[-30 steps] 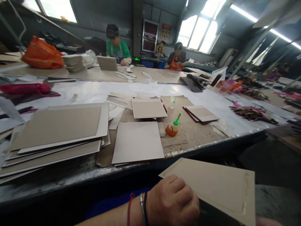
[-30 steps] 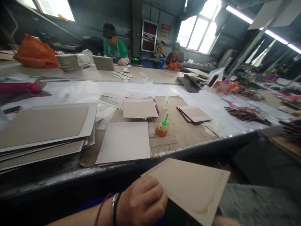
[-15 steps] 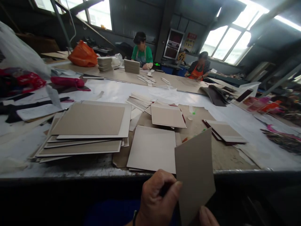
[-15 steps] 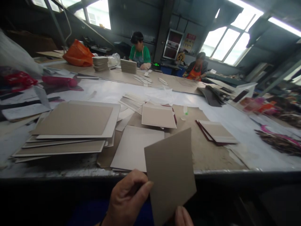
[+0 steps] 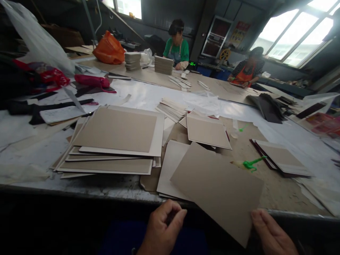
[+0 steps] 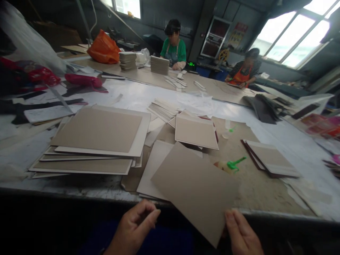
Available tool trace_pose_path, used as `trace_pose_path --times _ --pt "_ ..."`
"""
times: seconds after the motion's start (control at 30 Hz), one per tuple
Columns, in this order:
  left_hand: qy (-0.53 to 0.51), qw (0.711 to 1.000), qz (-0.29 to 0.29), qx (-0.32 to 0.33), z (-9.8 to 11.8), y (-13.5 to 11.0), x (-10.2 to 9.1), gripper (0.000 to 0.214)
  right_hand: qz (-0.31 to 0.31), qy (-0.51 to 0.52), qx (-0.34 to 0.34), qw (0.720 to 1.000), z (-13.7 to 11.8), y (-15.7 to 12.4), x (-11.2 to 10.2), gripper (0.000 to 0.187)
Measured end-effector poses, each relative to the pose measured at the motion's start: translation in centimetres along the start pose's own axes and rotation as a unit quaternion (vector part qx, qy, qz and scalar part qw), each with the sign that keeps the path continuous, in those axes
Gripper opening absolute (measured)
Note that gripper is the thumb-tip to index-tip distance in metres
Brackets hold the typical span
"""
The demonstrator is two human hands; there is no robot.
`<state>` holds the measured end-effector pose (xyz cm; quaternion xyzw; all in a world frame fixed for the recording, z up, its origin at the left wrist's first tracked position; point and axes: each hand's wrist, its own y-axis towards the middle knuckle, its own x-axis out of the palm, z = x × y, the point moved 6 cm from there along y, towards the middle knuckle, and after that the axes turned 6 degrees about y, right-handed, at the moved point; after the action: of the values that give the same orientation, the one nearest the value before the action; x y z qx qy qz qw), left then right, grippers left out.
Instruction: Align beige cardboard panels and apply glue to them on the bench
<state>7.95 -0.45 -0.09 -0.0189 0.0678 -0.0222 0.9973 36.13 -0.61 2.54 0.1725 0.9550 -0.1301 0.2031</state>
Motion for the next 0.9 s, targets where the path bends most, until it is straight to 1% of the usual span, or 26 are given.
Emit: trace_pose_path --times 0.07,0.13,0.17,0.23,0.27,0.33,0.43,0.5,0.63,0.77,0.9 --pt "0.094 0.989 0.079 0.078 0.3 -0.1 -2.6 0.018 -0.018 0.0 0.005 1.0 -0.8 1.1 0.7 0.038" --pt "0.171 0.963 0.155 0.136 0.7 -0.2 -4.8 0.009 -0.054 0.01 0.018 0.998 -1.3 2.1 1.9 0.039" --pt "0.206 0.948 0.185 0.156 0.8 -0.2 -5.7 0.007 -0.08 0.017 0.026 0.996 -1.4 2.5 2.6 0.039" --pt "0.275 0.92 0.214 0.178 1.0 0.1 -6.6 0.017 -0.14 0.024 0.044 0.989 -1.5 3.3 4.0 0.039" --pt "0.306 0.909 0.214 0.185 0.9 0.3 -6.8 0.023 -0.168 0.021 0.047 0.984 -1.5 3.7 4.7 0.038" --pt "0.35 0.896 0.193 0.193 0.7 0.7 -6.6 0.032 -0.211 0.001 0.037 0.977 -1.7 4.4 5.7 0.037" --pt "0.38 0.888 0.154 0.206 0.2 1.1 -6.1 0.036 -0.238 -0.036 0.009 0.971 -2.0 5.6 6.5 0.04" --pt "0.395 0.882 0.135 0.218 0.0 1.3 -5.9 0.035 -0.251 -0.048 0.008 0.967 -2.0 6.2 6.9 0.041" --pt "0.418 0.868 0.119 0.24 0.0 1.5 -5.7 0.03 -0.256 -0.075 0.002 0.964 -2.3 7.0 7.4 0.041" --pt "0.424 0.859 0.123 0.259 0.2 1.6 -5.6 0.026 -0.247 -0.108 -0.011 0.963 -2.7 7.4 7.6 0.043" --pt "0.424 0.854 0.131 0.272 0.2 1.6 -5.5 0.026 -0.24 -0.136 -0.019 0.961 -2.6 7.7 7.8 0.039"
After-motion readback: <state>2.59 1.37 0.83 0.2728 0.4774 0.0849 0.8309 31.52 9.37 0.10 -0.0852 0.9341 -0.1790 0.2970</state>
